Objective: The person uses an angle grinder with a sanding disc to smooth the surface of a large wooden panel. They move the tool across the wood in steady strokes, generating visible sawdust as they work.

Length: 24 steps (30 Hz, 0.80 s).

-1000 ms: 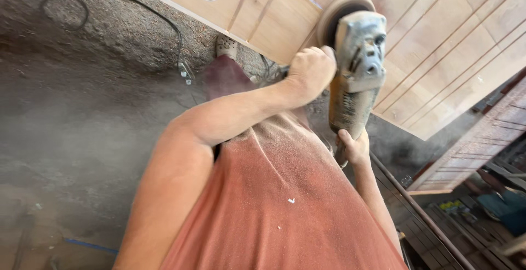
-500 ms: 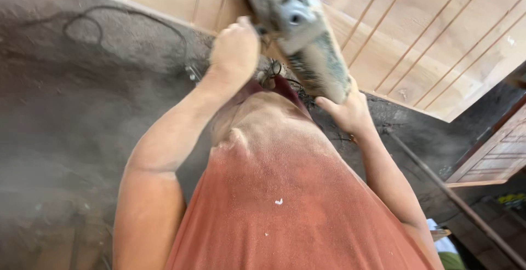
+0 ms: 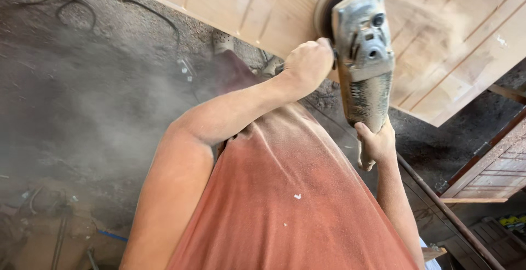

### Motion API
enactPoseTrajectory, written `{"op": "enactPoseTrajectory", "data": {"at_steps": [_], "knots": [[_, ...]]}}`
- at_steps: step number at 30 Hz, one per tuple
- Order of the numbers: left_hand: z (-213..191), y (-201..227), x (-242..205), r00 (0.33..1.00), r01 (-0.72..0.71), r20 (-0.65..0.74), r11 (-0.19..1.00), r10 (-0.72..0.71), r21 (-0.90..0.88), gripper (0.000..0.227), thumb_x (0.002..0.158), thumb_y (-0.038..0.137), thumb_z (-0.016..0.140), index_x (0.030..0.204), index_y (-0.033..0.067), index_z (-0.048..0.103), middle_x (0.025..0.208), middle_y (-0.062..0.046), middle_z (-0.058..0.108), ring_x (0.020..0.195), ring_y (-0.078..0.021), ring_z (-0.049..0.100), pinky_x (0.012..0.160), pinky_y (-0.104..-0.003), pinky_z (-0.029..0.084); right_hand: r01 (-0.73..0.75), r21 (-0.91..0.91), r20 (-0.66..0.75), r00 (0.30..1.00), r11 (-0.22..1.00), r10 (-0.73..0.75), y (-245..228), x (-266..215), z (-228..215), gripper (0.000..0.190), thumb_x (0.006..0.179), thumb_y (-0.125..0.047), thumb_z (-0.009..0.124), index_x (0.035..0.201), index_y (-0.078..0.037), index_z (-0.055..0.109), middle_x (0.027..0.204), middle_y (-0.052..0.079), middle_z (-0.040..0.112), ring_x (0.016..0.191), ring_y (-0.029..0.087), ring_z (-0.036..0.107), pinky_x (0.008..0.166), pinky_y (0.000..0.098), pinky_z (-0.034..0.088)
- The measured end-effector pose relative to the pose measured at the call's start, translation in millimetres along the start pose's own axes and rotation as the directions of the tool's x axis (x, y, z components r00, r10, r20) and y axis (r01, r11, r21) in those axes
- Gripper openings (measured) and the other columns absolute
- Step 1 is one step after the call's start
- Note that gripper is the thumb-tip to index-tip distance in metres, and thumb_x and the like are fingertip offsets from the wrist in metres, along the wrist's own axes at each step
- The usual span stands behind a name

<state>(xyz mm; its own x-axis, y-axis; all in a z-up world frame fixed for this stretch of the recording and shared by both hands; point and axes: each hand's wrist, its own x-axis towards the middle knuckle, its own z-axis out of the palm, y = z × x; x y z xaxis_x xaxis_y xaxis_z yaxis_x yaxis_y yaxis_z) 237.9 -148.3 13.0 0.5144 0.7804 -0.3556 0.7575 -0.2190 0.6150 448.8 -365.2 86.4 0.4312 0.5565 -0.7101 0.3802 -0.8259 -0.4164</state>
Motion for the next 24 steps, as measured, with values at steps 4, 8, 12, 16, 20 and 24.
{"op": "enactPoseTrajectory", "data": {"at_steps": [4,8,12,16,20,24], "knots": [[45.3,52.5,6.3,0.981,-0.187,0.066,0.978,0.181,0.090,0.010,0.090,0.007,0.063,0.093,-0.0026,0.064,0.081,-0.019,0.073,0.078,-0.0310,0.077,0.059,-0.037,0.063,0.071,0.243,-0.040,0.997,0.967,-0.063,67.8,-16.3,-7.1,0.054,0.087,-0.032,0.075,0.126,-0.001,0.057,0.095,0.008,0.068,0.082,0.017,0.067,0.075,0.0337,0.056],[63.1,76.6,17.3,0.973,-0.231,0.061,0.963,0.225,0.140,0.008,0.084,0.009,0.065,0.089,0.0014,0.066,0.077,-0.014,0.073,0.078,-0.0297,0.077,0.060,-0.038,0.063,-0.002,0.449,-0.007,1.000,0.893,0.005,81.9,-28.8,-0.4,0.050,0.088,-0.032,0.073,0.124,-0.001,0.056,0.089,0.009,0.066,0.072,0.020,0.064,0.065,0.0353,0.053],[54.8,47.6,13.8,0.986,-0.152,-0.053,0.987,0.155,0.060,0.010,0.084,0.013,0.066,0.089,0.0053,0.067,0.078,-0.013,0.073,0.077,-0.0300,0.077,0.063,-0.040,0.062,-0.013,0.354,0.101,0.995,0.935,-0.025,25.2,-41.0,25.5,0.059,0.073,-0.012,0.077,0.127,0.000,0.054,0.100,0.009,0.065,0.083,0.020,0.064,0.070,0.0361,0.054],[13.8,-7.0,-3.6,0.893,-0.115,-0.393,0.954,0.221,0.278,0.016,0.083,0.017,0.062,0.095,0.0068,0.065,0.082,-0.010,0.069,0.079,-0.0264,0.071,0.069,-0.041,0.057,0.661,0.008,0.003,0.750,0.750,-0.661,-71.1,-45.1,67.7,0.077,0.062,0.012,0.070,0.134,0.013,0.042,0.121,0.030,0.054,0.108,0.042,0.056,0.087,0.0533,0.049],[-42.0,-62.3,-12.2,0.807,-0.065,-0.482,0.863,0.340,0.500,0.027,0.082,0.022,0.058,0.101,0.0039,0.062,0.081,-0.005,0.061,0.075,-0.0193,0.061,0.068,-0.037,0.049,0.554,-0.063,0.035,0.832,0.830,-0.553,-148.0,-43.6,102.6,0.070,0.066,0.008,0.067,0.133,0.010,0.047,0.118,0.027,0.058,0.106,0.038,0.058,0.088,0.0513,0.050],[-104.0,-128.7,-13.9,0.892,0.068,-0.441,0.932,0.103,0.356,0.014,0.090,0.020,0.059,0.094,0.0073,0.057,0.080,-0.006,0.061,0.074,-0.0199,0.061,0.063,-0.037,0.050,0.072,-0.014,0.114,0.991,0.997,-0.070,-196.7,-25.5,135.6,0.059,0.074,-0.006,0.068,0.130,0.001,0.055,0.104,0.017,0.066,0.088,0.026,0.063,0.077,0.0435,0.053]]}}
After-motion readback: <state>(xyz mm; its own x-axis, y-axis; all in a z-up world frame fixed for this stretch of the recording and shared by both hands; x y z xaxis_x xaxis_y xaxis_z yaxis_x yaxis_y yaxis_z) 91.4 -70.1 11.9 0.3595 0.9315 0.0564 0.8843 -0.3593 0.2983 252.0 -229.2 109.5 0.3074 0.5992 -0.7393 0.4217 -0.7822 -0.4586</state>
